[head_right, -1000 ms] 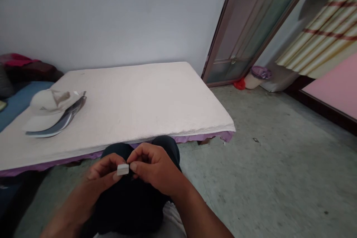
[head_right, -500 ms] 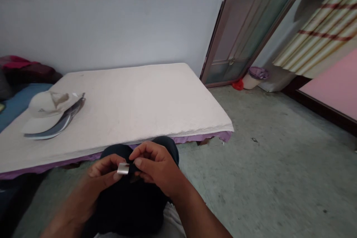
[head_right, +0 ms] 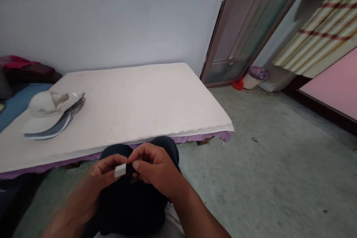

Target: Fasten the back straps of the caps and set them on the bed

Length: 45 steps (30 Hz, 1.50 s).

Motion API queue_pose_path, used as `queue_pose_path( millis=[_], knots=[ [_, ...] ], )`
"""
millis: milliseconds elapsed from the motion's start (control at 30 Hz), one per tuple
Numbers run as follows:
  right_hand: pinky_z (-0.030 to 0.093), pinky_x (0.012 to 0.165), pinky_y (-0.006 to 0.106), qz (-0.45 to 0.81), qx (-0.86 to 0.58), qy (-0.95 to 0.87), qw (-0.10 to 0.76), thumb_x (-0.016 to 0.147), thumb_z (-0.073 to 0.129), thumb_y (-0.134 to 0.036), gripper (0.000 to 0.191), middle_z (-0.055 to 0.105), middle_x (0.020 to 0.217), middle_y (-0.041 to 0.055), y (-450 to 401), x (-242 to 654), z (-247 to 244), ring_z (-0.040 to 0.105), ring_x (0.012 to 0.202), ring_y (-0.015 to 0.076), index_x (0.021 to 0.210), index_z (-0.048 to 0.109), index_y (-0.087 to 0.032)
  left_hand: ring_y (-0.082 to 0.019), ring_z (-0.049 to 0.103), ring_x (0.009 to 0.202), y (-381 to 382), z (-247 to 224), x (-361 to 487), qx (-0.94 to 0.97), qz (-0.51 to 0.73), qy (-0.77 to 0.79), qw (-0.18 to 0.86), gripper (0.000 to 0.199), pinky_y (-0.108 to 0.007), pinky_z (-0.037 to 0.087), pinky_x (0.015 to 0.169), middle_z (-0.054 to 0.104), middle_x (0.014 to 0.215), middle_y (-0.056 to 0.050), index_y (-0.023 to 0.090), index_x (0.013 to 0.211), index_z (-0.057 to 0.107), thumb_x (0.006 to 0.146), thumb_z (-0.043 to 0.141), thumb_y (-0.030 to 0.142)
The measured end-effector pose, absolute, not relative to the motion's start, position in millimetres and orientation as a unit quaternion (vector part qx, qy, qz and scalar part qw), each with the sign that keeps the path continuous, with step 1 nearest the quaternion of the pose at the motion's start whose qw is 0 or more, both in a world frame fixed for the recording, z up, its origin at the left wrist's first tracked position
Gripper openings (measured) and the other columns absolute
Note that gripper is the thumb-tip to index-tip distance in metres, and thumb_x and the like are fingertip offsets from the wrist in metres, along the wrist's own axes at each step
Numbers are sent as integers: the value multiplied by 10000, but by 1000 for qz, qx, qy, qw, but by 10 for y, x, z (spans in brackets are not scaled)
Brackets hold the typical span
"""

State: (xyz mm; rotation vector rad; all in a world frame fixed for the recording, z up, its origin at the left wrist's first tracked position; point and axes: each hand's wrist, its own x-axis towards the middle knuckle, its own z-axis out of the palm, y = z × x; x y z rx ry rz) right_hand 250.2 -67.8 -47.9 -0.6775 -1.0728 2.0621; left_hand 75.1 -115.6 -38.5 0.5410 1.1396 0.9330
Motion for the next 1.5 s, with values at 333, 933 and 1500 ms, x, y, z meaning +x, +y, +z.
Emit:
queue_pose_path(
  millis=[333, 933, 1500],
  knots=[
    [296, 448, 171, 788, -244, -460, 328, 805, 672, -216, 123, 525, 690, -34, -717, 2542, -344, 388, 507, 46, 900, 612, -167, -64, 509, 524, -1185, -427, 738, 260, 438, 470, 721, 152, -163, 370, 505, 620, 620, 33, 201, 734, 716, 645, 827, 255],
    [269, 442, 187, 727, -291, -533, 321, 783, 665, -189, 86, 456, 567, -68, -725, 2473, -47, 363, 475, 53, 759, 586, -167, -142, 507, 624, -1094, -557, 573, 357, 560, 301, 685, 59, -268, 385, 644, 632, 584, 5, 245, 692, 731, 690, 782, 215],
    [301, 492, 192, 635, -347, -626, 292, 768, 635, -147, 66, 505, 633, -52, -817, 2303, 45, 395, 548, 66, 735, 589, -181, -133, 542, 651, -1114, -463, 477, 401, 522, 372, 655, 49, -241, 410, 623, 651, 697, -11, 230, 705, 772, 676, 801, 257]
  ],
)
